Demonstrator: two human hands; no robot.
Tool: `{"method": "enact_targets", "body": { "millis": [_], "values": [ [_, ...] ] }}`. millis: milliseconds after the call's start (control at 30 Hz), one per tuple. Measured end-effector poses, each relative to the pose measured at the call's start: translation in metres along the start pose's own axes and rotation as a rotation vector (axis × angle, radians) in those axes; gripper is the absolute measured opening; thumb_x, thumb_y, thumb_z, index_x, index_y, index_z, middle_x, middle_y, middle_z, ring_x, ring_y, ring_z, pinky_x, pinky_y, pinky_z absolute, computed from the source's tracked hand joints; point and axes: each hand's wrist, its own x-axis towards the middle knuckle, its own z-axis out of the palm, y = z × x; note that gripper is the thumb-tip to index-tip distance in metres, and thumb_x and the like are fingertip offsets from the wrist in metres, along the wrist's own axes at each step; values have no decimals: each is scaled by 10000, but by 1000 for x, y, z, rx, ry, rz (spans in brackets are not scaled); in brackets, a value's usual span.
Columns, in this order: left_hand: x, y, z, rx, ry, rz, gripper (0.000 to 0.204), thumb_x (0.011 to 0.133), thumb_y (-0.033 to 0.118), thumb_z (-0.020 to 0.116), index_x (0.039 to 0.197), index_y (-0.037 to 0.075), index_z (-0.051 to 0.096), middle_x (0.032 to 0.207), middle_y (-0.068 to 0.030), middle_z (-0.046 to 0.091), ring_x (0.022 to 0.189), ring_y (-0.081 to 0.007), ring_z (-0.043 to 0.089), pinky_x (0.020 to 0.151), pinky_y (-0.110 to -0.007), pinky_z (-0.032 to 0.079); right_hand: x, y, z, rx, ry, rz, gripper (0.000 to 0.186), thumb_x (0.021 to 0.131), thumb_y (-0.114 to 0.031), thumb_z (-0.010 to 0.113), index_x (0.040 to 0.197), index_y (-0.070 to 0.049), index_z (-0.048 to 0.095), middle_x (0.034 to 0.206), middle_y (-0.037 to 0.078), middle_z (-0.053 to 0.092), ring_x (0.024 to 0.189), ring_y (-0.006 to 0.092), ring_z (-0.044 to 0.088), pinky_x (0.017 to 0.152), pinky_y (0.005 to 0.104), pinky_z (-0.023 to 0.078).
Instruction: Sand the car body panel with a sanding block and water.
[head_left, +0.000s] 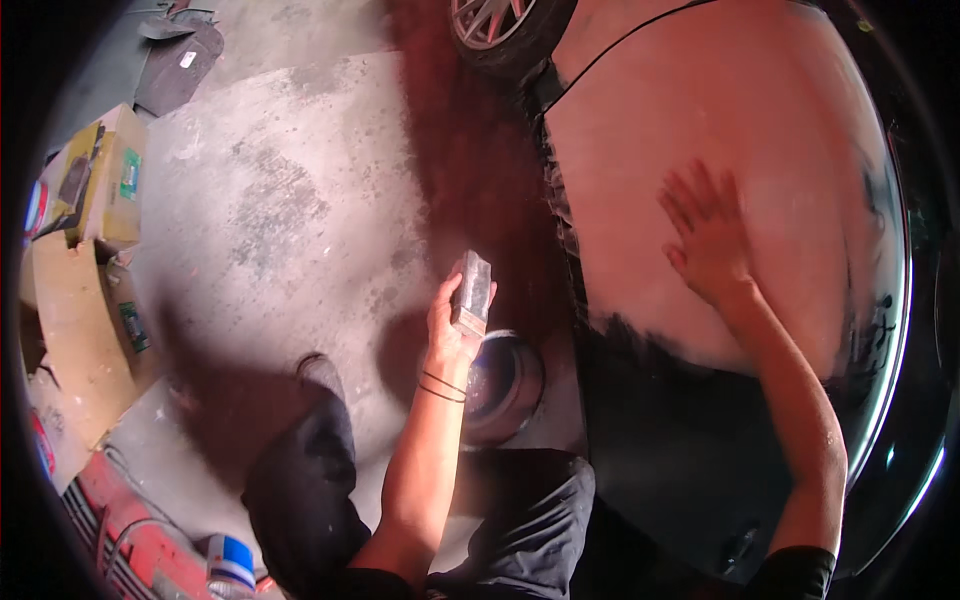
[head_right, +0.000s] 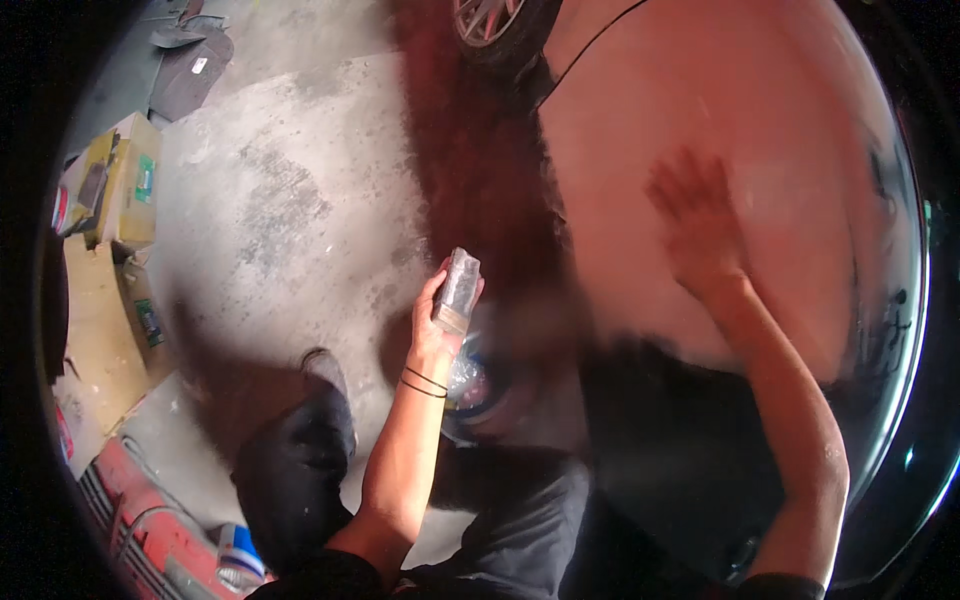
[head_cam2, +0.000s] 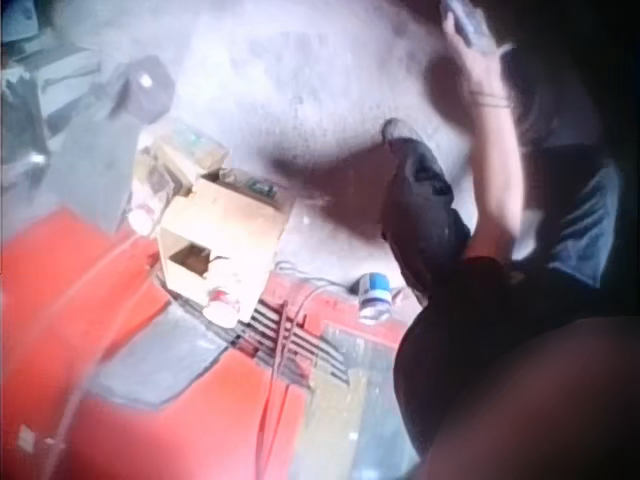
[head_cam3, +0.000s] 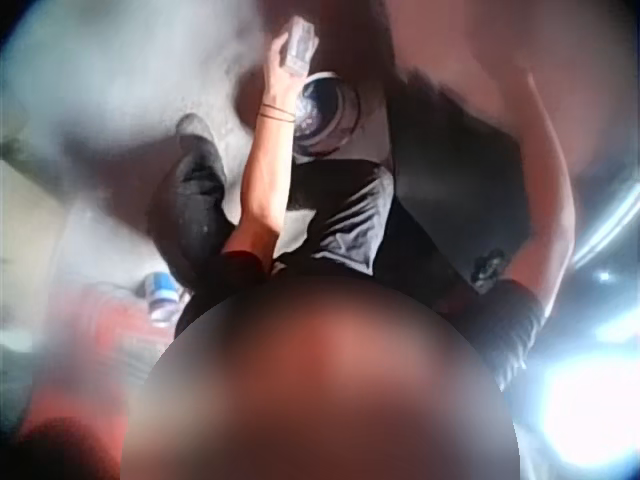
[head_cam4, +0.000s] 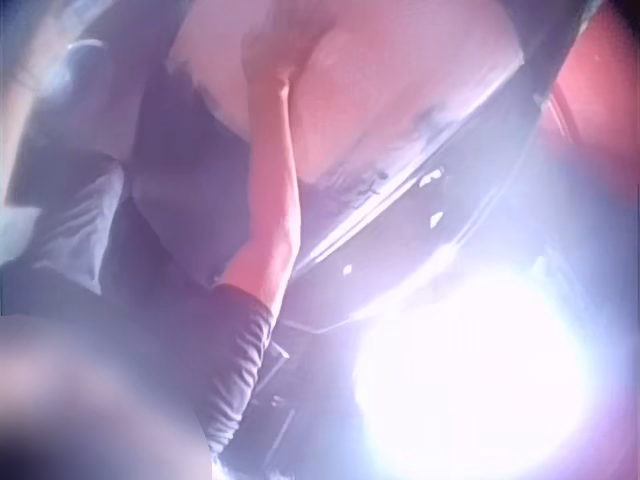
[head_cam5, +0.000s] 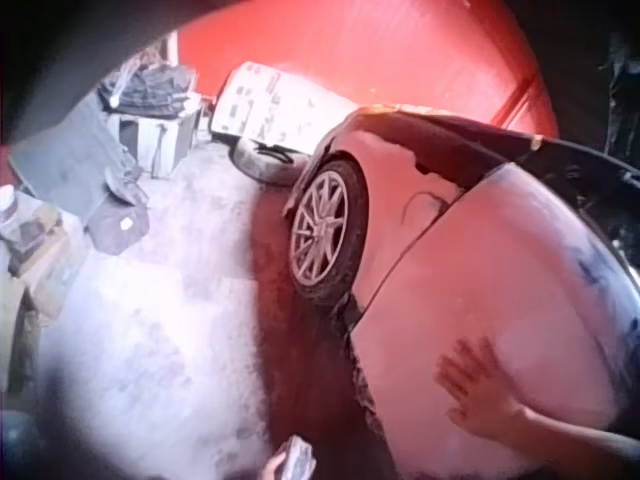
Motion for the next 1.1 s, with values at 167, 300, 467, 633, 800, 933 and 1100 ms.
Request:
{"method": "enact_targets", "body": {
  "millis": [167,300,467,633,800,933,1100],
  "values": [
    [-78,45,73,60,94,45,352,1050,194,716,1350,13,695,1297,-125,766,1154,-267,762,1065,-473,631,12,3,40,-253,-28,-46,799,1084,-592,475,1766,-213,299,1869,-1,152,1722,367,5,1362,661,-59],
    [-116,110,117,120,137,91,338,1065,135,662,1389,44,695,1351,-138,760,1267,-323,723,1149,-519,573,9,11,45,-103,-62,-232,775,1104,-591,445,1770,-228,283,1872,-18,139,1723,365,-26,1360,658,-85],
    [-176,210,225,328,158,192,393,1071,147,660,1458,79,665,1414,-95,734,1304,-260,700,1179,-471,544,16,24,-22,-73,-252,-408,690,1126,-537,433,1742,-238,349,1862,-40,182,1725,346,-12,1355,658,-117],
    [-151,223,272,339,96,161,377,1105,160,609,1467,67,659,1442,-117,719,1342,-297,685,1187,-486,537,41,5,76,142,-140,-270,527,1123,-465,460,1559,-214,618,1768,-4,428,1708,326,169,1392,585,59],
    [-74,163,325,279,74,-91,467,1096,207,605,1519,7,604,1489,-259,659,1357,-434,656,1178,-532,548,40,-21,133,1035,-14,238,423,1144,-427,496,1095,-83,737,1059,174,811,1104,431,745,956,545,575],
    [-22,132,398,430,130,-176,464,1116,212,588,1546,37,594,1458,-152,700,1290,-292,698,1127,-421,562,104,-61,22,1509,156,616,540,1160,-494,451,983,-62,724,858,247,754,865,506,742,800,609,588],
    [77,87,426,818,33,-271,587,1121,251,601,1671,92,470,1496,-76,668,1273,-242,689,1124,-378,546,165,-11,-18,2639,-490,1068,877,1086,-819,349,839,-48,686,712,36,593,626,231,566,619,417,486]
  ]
}}
